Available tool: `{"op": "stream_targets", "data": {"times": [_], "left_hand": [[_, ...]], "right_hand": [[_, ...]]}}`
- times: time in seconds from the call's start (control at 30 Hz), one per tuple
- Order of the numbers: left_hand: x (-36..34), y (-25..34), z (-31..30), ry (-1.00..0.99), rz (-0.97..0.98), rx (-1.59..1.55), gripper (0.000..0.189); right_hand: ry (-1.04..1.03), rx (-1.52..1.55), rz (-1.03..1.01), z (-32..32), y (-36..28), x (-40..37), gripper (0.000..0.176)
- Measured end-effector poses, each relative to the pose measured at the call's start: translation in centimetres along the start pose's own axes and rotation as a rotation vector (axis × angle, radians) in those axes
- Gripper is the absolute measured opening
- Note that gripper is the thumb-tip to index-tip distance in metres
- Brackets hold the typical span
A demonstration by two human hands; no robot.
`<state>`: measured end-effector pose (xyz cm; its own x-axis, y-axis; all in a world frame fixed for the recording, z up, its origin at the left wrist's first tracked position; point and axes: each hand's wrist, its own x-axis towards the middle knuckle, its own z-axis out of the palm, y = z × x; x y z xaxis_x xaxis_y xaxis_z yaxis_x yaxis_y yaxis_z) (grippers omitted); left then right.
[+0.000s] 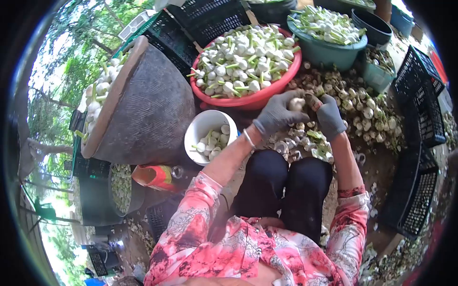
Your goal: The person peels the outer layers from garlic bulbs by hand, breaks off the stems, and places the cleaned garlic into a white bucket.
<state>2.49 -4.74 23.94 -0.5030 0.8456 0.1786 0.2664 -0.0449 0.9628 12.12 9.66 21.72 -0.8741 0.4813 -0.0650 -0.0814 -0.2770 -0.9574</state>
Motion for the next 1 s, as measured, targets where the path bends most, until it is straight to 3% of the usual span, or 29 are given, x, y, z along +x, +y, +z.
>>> {"op": "stream_targets", "data": {"times": [0.07,0.13,0.2,0.23,0.3,0.33,0.43,0.53,0.63,0.73,0.77,0.8,0.87,0.9,1.0], "left_hand": [[-0.6,2.2,-0.5,-0.107,-0.298,-0.478,0.062],[-0.3,1.7,-0.1,-0.08,-0.224,-0.534,0.059],[-1.2,2.0,0.6,-0.083,-0.25,-0.788,0.063],[-1.0,0.7,0.0,-0.189,-0.368,-0.996,0.063],[-0.2,0.4,-0.1,-0.402,-0.427,-1.293,0.067],[-0.1,0.4,0.2,-0.338,-0.496,-1.344,0.065],[0.7,-0.5,0.3,-0.243,-0.544,-1.14,0.07],[1.2,-0.6,0.9,-0.144,-0.494,-0.821,0.078],[1.4,-0.6,1.0,0.017,-0.324,-0.524,0.073],[-0.1,-0.7,1.5,-0.009,0.027,0.452,0.073],[-0.1,-3.1,1.4,0.045,0.007,0.245,0.075],[-0.8,-0.1,2.1,0.079,-0.353,-0.254,0.064],[-0.8,-2.5,-0.8,-0.094,-0.599,-0.743,0.06],[-1.0,-1.2,0.4,-0.034,-0.649,-0.799,0.059],[-0.8,-3.4,0.5,0.024,-0.564,-0.55,0.057]], "right_hand": [[-0.076,0.129,-0.106,0.1,-0.2,-1.0,0.021],[-0.099,0.064,-0.002,-0.2,-1.4,-1.7,0.023],[-0.116,0.082,-0.167,-1.0,0.3,-0.8,0.026],[-0.144,0.022,-0.143,-1.3,0.0,-1.2,0.024],[-0.131,-0.147,-0.234,-1.4,0.3,-2.0,0.026],[-0.141,-0.212,-0.251,-1.1,-0.3,-2.6,0.029],[-0.068,-0.309,-0.437,-1.3,0.6,-2.2,0.029],[-0.075,0.082,-0.132,-1.0,1.8,-2.7,0.026],[-0.07,0.259,-0.019,-0.8,3.5,-2.0,0.032],[-0.072,0.588,0.002,-1.0,6.9,-1.1,0.026],[-0.103,0.284,-0.067,-1.8,7.8,-1.1,0.019],[-0.118,0.114,-0.085,-1.3,6.0,-2.2,0.019],[-0.044,-0.081,-0.113,-1.6,6.4,-2.8,0.021],[-0.051,-0.213,-0.097,-1.2,5.4,-3.5,0.024],[0.035,-0.271,-0.039,-1.6,7.6,-2.1,0.022]]}}
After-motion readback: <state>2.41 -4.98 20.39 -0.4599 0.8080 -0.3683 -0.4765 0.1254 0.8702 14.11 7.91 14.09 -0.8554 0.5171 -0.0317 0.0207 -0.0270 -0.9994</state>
